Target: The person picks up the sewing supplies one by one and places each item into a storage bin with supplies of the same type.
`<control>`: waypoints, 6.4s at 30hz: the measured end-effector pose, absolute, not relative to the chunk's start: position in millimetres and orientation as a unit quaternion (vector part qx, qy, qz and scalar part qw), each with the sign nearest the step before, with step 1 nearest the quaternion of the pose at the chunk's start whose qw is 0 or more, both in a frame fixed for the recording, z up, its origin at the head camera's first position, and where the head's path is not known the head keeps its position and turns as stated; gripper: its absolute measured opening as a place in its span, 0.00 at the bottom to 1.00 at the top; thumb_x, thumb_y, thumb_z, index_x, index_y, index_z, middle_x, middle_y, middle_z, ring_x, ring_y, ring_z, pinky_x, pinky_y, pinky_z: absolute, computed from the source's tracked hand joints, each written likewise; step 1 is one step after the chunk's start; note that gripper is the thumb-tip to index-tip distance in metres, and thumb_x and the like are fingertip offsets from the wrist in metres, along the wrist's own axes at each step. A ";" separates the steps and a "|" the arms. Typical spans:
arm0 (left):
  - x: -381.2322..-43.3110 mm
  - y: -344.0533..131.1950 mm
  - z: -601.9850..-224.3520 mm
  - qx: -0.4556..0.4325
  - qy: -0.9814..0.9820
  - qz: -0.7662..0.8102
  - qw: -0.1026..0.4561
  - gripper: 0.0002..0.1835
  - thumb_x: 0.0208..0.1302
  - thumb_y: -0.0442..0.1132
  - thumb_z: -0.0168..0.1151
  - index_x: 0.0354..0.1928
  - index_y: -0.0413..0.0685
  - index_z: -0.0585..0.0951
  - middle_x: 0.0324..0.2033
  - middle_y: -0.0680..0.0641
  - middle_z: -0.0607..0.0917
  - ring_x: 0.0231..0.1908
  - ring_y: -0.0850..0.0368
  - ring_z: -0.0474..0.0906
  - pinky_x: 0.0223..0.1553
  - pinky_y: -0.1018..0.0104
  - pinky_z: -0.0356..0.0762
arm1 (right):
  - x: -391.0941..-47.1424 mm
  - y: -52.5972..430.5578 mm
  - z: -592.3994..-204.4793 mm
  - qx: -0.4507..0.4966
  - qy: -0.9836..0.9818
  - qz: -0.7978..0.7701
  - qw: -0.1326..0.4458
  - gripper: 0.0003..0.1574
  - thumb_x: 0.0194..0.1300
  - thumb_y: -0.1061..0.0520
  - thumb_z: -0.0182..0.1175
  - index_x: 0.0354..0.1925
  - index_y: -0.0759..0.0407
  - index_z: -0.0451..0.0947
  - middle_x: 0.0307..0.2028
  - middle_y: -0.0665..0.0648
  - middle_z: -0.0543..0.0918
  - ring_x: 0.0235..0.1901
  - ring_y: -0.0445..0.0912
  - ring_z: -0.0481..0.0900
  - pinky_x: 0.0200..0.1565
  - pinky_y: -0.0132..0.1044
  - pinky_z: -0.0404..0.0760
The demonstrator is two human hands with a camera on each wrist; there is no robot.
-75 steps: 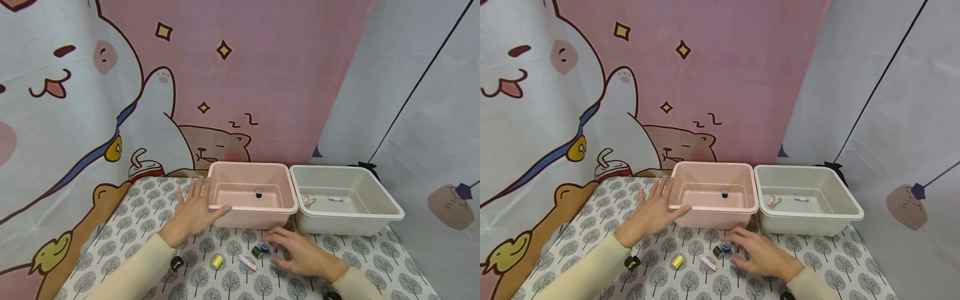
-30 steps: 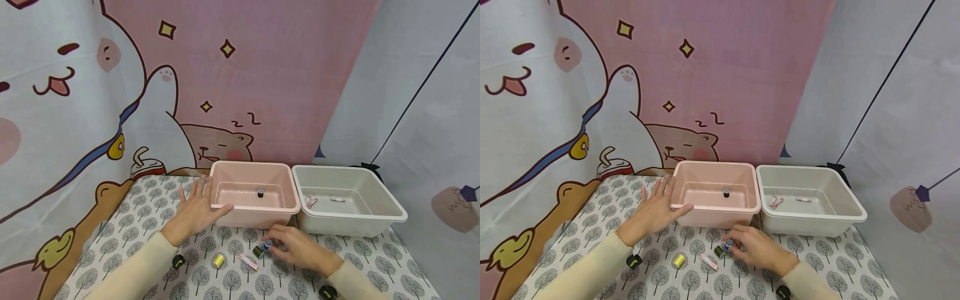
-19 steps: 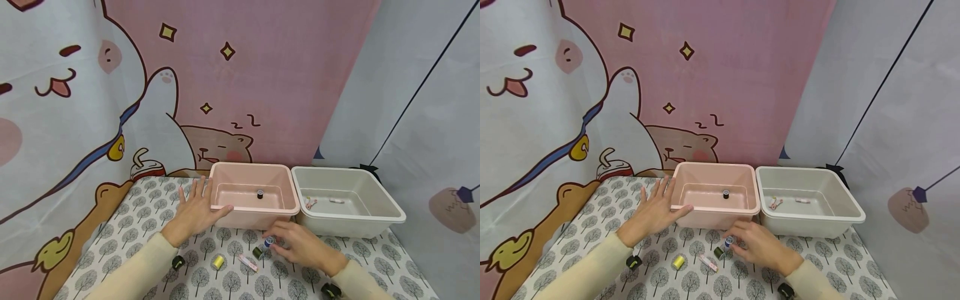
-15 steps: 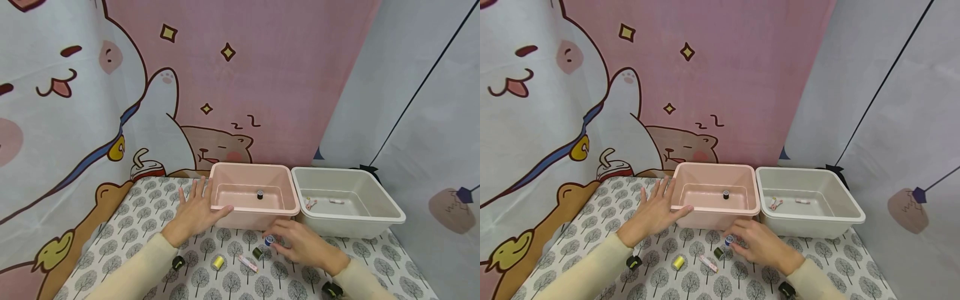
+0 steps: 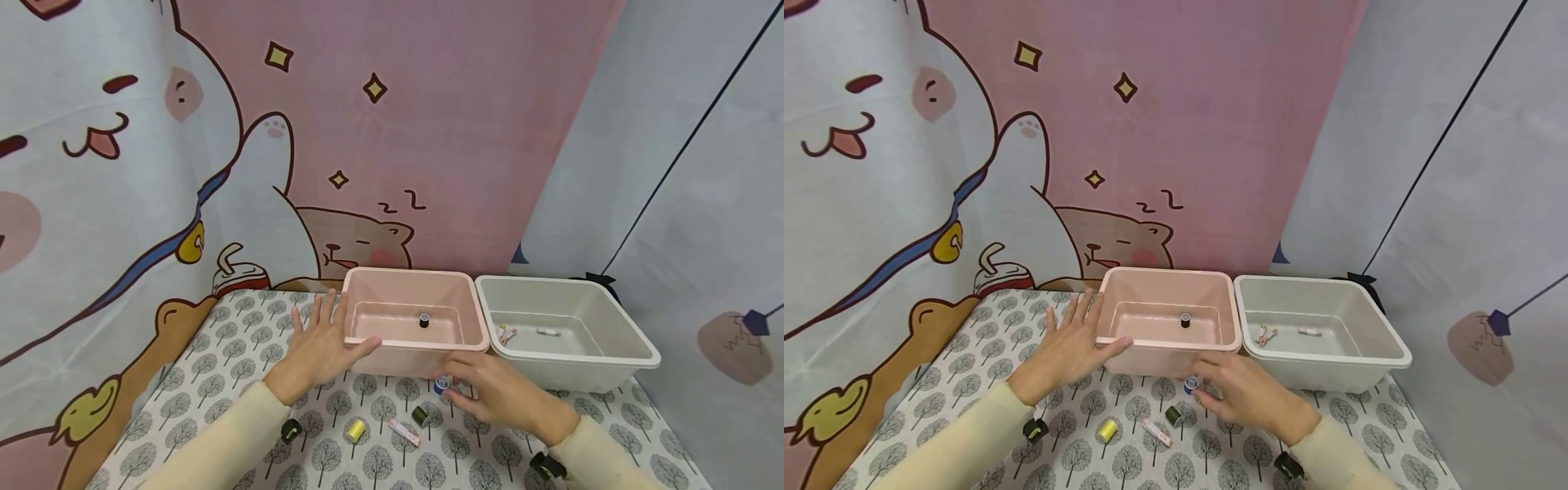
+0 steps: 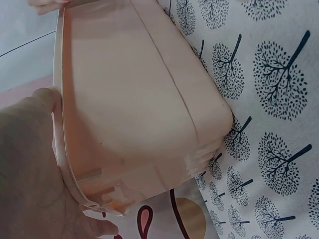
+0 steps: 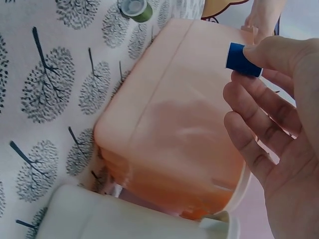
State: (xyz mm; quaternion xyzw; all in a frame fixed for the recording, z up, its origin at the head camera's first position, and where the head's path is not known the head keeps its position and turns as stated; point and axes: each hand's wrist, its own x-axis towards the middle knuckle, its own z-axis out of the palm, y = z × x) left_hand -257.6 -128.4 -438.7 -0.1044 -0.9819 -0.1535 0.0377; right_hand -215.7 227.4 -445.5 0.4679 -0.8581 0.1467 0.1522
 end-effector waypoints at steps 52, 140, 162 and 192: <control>-258.6 -128.9 -438.2 -0.106 -0.982 -0.152 0.039 0.69 0.75 0.89 0.50 0.97 0.45 0.48 0.96 0.37 0.41 0.95 0.27 0.35 0.86 0.10 0.28 | -286.5 237.6 -366.4 0.470 -0.837 0.185 0.211 0.23 0.69 0.68 0.81 0.58 0.52 0.93 0.52 0.50 0.96 0.44 0.40 0.91 0.44 0.35 0.93; -260.5 -127.0 -440.3 -0.100 -0.982 -0.156 0.034 0.70 0.74 0.91 0.48 0.97 0.46 0.47 0.96 0.37 0.41 0.95 0.29 0.33 0.87 0.12 0.25 | -344.0 196.8 -364.6 0.385 -0.902 0.173 0.090 0.34 0.78 0.51 0.78 0.76 0.54 0.85 0.71 0.60 0.89 0.75 0.61 0.85 0.79 0.64 0.83; -260.1 -126.4 -439.9 -0.101 -0.982 -0.152 0.036 0.69 0.75 0.90 0.49 0.97 0.45 0.47 0.96 0.36 0.42 0.95 0.28 0.35 0.87 0.11 0.25 | -303.2 208.9 -382.4 0.422 -0.879 0.160 0.156 0.31 0.72 0.54 0.82 0.70 0.53 0.89 0.68 0.60 0.90 0.72 0.61 0.87 0.75 0.62 0.87; -261.5 -127.1 -442.2 -0.103 -0.982 -0.151 0.041 0.69 0.75 0.89 0.50 0.97 0.45 0.48 0.95 0.36 0.41 0.95 0.28 0.34 0.86 0.11 0.25 | -254.6 226.3 -411.6 0.463 -0.849 0.187 0.170 0.32 0.69 0.55 0.85 0.69 0.50 0.90 0.67 0.51 0.90 0.64 0.49 0.92 0.66 0.49 0.95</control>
